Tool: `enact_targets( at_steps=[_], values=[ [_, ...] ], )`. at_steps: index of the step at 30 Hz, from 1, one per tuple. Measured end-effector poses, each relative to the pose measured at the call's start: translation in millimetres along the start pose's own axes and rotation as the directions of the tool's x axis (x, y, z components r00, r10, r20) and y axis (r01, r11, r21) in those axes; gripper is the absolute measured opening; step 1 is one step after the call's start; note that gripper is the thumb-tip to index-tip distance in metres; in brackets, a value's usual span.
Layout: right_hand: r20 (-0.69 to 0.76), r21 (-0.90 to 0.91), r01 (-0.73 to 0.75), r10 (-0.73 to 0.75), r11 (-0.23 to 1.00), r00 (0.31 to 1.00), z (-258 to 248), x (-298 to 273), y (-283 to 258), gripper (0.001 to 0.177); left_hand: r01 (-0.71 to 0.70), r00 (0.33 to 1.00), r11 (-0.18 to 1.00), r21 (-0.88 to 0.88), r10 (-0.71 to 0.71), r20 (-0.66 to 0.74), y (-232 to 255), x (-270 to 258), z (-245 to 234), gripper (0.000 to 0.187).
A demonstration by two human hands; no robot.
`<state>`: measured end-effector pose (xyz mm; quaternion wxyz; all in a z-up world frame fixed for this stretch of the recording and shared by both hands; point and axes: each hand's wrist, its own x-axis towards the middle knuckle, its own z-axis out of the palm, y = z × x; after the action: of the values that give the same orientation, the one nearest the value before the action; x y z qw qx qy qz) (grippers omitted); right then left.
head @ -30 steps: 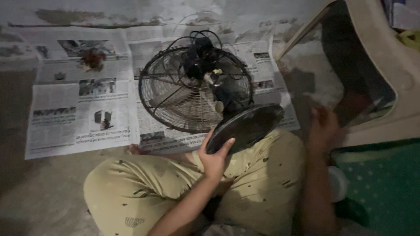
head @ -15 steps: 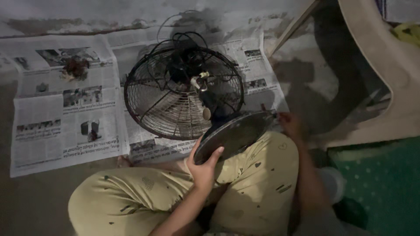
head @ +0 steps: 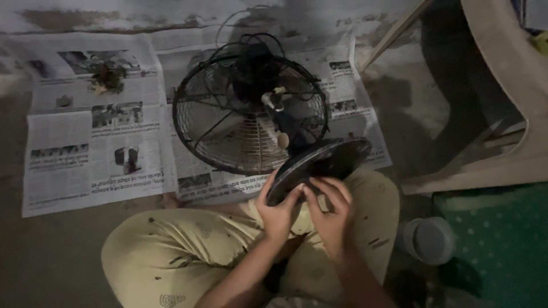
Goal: The person sits on the floor and uses a screwdriver to remove screws from the base of an electric fan. They then detach the base plate from the fan stand and set it aside.
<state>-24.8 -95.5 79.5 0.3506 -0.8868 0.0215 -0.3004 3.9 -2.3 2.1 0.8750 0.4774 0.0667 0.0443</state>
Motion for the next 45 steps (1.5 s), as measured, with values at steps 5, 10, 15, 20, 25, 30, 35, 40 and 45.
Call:
enact_targets(
  at_steps=[5,10,15,20,25,30,35,40,45],
  values=[
    [-0.008,-0.010,0.023,-0.023,1.000,1.000,6.9,3.1,-4.8,0.020,-0.073,0.997,0.985,0.160,0.070,0.021,2.3,2.9,-2.0,0.052],
    [-0.042,-0.015,0.061,-0.061,0.998,0.997,10.2,0.6,-1.1,0.018,-0.006,1.000,1.000,-0.027,0.006,0.008,3.3,0.9,1.6,0.052],
    [-0.009,-0.055,0.120,-0.121,0.991,0.993,8.7,3.9,-0.7,0.018,0.035,0.999,0.999,-0.006,-0.036,-0.032,5.6,1.2,4.5,0.053],
    [-0.009,-0.024,0.123,-0.123,0.992,0.992,8.3,5.6,-1.3,0.020,-0.002,1.000,1.000,0.010,0.002,-0.012,8.0,0.9,4.4,0.052],
    [-0.017,0.006,0.110,-0.110,0.994,0.994,7.3,7.9,-4.5,0.021,0.021,1.000,0.999,-0.037,-0.022,-0.014,5.5,1.3,3.3,0.052],
    [-0.042,0.004,0.116,-0.116,0.993,0.992,8.4,9.9,-9.4,0.019,0.020,0.999,1.000,-0.019,-0.020,-0.035,1.8,1.6,3.3,0.053],
    [-0.033,-0.004,0.137,-0.137,0.991,0.990,7.9,11.1,-9.5,0.019,0.023,0.999,0.999,-0.022,-0.024,-0.022,3.6,1.1,3.2,0.052],
    [-0.043,0.014,0.141,-0.140,0.990,0.989,9.4,10.7,-7.8,0.019,0.011,1.000,1.000,0.019,-0.010,-0.019,7.8,1.3,4.5,0.050],
    [-0.024,0.014,0.154,-0.153,0.988,0.988,9.3,11.5,-7.1,0.020,-0.007,1.000,1.000,0.028,0.008,-0.021,8.4,1.9,5.6,0.052]
  ],
)
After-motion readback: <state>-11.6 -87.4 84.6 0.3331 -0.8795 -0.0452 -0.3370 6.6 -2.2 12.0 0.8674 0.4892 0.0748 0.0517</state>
